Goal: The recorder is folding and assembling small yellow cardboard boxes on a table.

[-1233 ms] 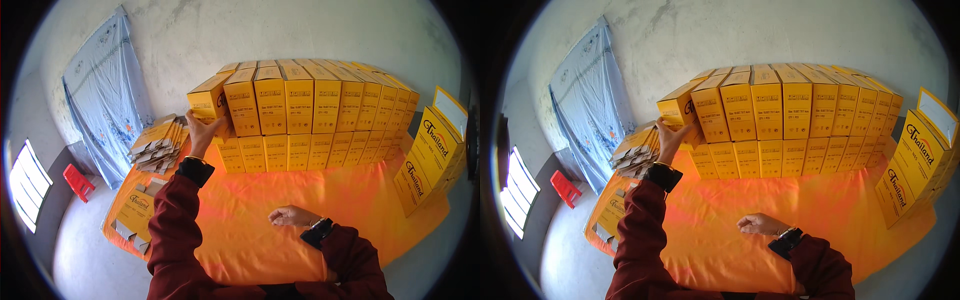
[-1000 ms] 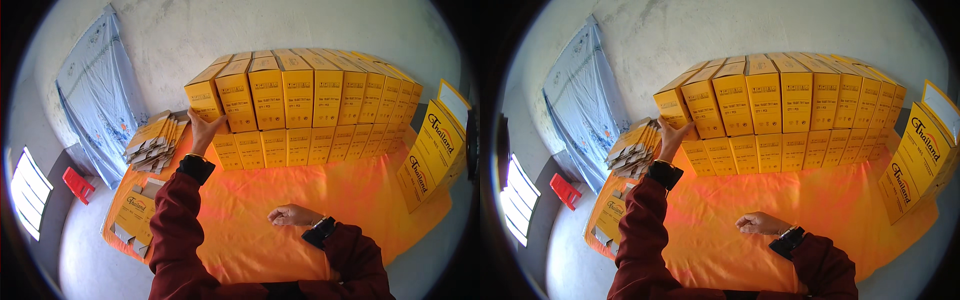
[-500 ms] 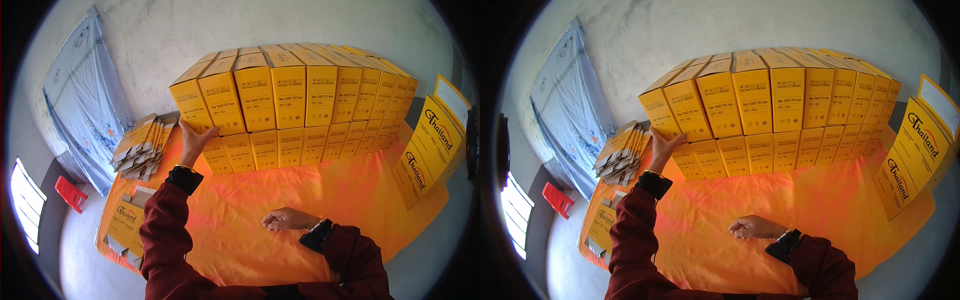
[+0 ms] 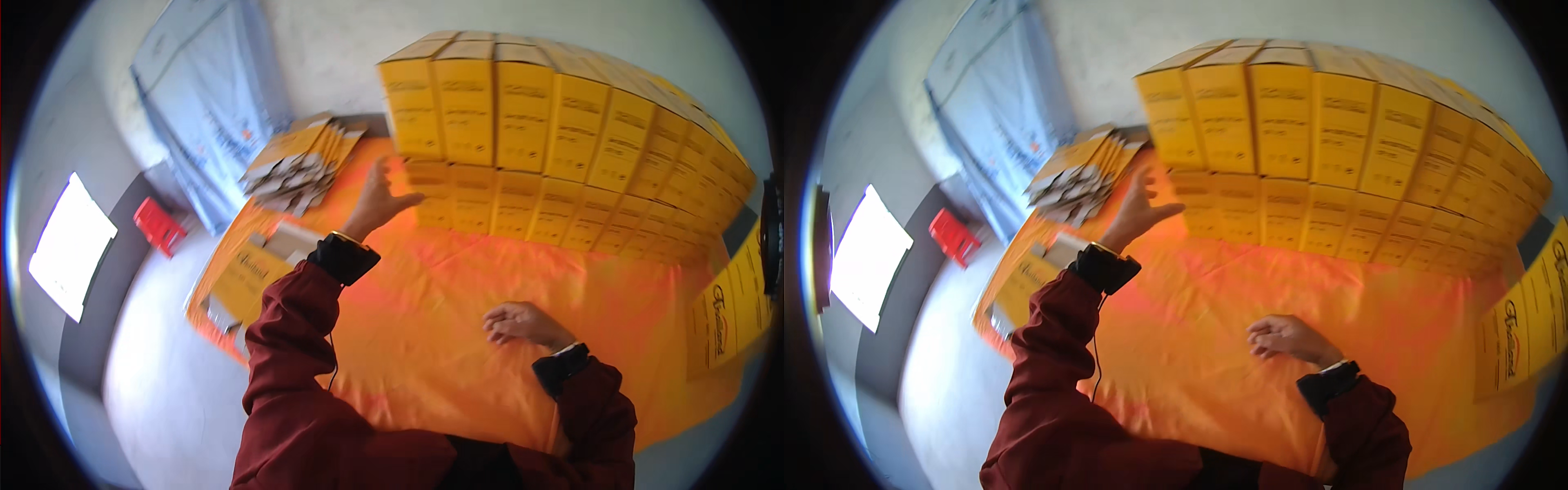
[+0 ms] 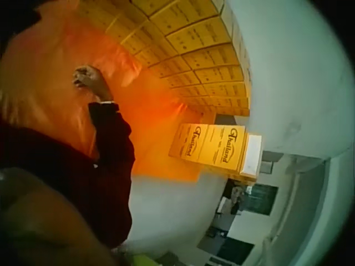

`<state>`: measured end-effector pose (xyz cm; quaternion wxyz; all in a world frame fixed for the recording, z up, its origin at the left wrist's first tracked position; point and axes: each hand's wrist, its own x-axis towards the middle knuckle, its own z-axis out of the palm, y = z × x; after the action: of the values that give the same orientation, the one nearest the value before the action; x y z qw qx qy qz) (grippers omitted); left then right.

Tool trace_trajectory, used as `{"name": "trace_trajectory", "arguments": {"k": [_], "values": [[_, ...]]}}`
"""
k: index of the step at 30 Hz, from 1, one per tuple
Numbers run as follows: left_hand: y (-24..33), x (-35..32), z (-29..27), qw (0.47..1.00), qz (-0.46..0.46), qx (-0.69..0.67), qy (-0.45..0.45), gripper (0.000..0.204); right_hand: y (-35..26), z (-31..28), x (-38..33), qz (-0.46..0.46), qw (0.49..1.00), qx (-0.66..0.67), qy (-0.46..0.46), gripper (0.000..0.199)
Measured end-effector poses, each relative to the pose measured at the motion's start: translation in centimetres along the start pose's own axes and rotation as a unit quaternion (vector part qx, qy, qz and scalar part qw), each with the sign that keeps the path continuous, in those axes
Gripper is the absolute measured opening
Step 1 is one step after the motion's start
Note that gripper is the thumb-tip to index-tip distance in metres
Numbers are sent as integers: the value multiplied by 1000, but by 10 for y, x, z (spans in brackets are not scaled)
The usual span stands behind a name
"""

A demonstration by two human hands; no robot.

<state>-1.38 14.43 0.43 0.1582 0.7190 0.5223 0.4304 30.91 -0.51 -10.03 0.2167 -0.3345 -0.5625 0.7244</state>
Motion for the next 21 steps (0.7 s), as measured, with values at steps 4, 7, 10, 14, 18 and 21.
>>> {"name": "trace_trajectory", "arguments": {"k": [4,7,10,14,18,21], "values": [[-36,-67,-69,968,77,155,-182,83,-11,3,-1,-6,1000,-14,9,42],[-49,-123,-122,954,-46,179,-236,76,-20,7,-5,7,999,-38,34,40],[-81,-175,-166,937,-132,256,-197,76,-19,7,-11,-1,997,-55,56,37],[-112,-235,-194,929,-201,271,-150,82,-17,5,-10,-13,996,-74,53,36],[-107,-264,-190,891,-298,326,-109,86,-16,5,-11,-27,995,-76,64,32],[-117,-276,-186,898,-298,323,-25,86,-13,2,-10,-26,996,-68,56,33]]}}
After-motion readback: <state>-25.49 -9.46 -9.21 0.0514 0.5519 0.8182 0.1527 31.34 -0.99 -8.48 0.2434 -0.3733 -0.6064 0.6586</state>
